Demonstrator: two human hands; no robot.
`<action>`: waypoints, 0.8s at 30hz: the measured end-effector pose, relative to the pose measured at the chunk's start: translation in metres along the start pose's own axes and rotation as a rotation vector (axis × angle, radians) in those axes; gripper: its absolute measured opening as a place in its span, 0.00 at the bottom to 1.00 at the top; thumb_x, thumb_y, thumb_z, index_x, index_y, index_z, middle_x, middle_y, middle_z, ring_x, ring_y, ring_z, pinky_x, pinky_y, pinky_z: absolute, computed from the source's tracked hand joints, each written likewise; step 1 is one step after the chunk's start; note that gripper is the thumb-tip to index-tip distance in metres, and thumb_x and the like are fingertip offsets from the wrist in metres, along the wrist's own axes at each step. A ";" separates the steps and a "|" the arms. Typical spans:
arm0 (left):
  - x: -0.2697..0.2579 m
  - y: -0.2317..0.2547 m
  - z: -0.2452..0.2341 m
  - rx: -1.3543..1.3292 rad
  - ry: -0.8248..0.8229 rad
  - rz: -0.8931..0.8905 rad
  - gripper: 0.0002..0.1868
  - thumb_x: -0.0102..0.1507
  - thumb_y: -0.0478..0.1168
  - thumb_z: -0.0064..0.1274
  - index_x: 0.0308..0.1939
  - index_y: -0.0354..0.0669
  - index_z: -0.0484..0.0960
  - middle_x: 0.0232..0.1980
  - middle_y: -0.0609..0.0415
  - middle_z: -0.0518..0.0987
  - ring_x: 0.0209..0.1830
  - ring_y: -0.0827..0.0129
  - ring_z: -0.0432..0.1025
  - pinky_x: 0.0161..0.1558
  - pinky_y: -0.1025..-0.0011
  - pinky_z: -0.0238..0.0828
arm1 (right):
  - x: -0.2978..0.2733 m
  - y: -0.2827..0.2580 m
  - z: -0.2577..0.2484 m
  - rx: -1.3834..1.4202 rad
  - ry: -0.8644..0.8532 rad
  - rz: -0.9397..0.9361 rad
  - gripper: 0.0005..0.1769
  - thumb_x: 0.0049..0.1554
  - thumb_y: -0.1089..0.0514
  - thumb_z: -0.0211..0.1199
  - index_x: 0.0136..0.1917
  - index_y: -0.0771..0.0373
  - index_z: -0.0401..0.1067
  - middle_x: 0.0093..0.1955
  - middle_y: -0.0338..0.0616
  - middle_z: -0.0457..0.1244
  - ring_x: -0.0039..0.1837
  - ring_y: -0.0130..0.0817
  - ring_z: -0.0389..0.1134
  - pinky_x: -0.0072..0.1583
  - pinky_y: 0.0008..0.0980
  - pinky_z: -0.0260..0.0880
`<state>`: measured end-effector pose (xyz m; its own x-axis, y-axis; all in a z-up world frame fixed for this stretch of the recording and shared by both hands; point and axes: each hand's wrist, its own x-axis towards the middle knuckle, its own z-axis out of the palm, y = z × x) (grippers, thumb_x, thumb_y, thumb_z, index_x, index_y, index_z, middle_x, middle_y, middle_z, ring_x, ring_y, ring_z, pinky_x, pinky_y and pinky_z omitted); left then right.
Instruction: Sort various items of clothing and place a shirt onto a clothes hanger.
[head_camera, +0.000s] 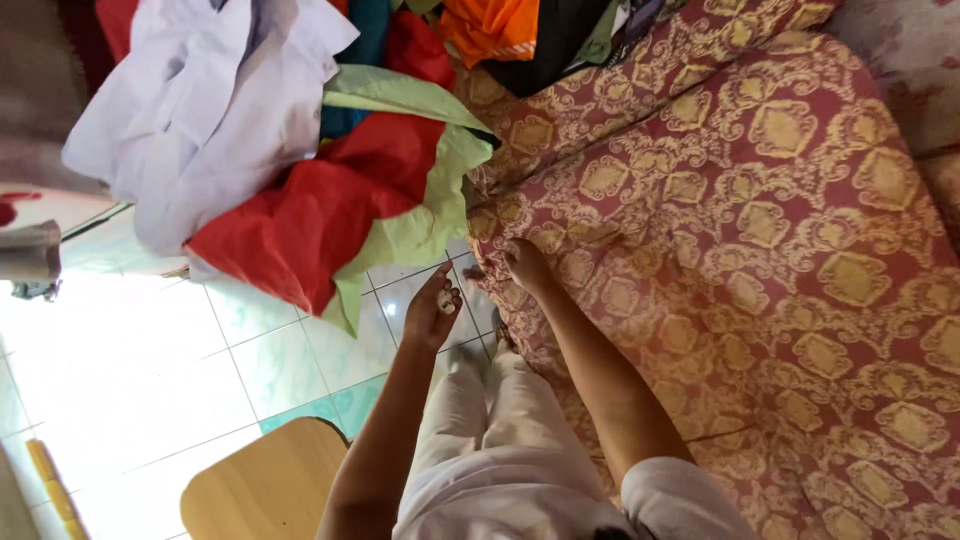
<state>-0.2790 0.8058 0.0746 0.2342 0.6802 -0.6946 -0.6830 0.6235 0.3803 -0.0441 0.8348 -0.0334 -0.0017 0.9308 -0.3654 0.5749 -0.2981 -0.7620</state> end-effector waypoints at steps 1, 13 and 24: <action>0.006 0.004 -0.004 0.005 0.009 -0.011 0.23 0.69 0.38 0.50 0.68 0.36 0.72 0.34 0.59 0.72 0.32 0.72 0.68 0.37 0.75 0.71 | 0.009 0.001 0.007 0.007 -0.004 0.013 0.23 0.65 0.54 0.58 0.70 0.64 0.67 0.69 0.57 0.64 0.66 0.50 0.68 0.67 0.44 0.67; 0.054 0.039 -0.016 0.172 0.010 -0.127 0.21 0.70 0.37 0.46 0.68 0.36 0.72 0.35 0.60 0.73 0.32 0.73 0.69 0.35 0.75 0.69 | 0.078 -0.007 0.078 -0.470 -0.088 -0.041 0.16 0.56 0.58 0.64 0.59 0.59 0.75 0.60 0.48 0.66 0.64 0.46 0.66 0.61 0.45 0.70; 0.102 0.016 0.001 0.241 0.035 -0.197 0.19 0.71 0.35 0.45 0.65 0.34 0.78 0.36 0.61 0.71 0.33 0.75 0.66 0.37 0.76 0.68 | 0.114 0.048 0.090 -0.861 -0.470 -0.033 0.31 0.60 0.50 0.58 0.76 0.39 0.61 0.87 0.34 0.34 0.86 0.44 0.31 0.78 0.60 0.32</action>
<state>-0.2653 0.8858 0.0101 0.3191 0.5261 -0.7883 -0.4422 0.8183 0.3672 -0.0902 0.9076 -0.1602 -0.2471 0.7011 -0.6688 0.9685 0.1565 -0.1938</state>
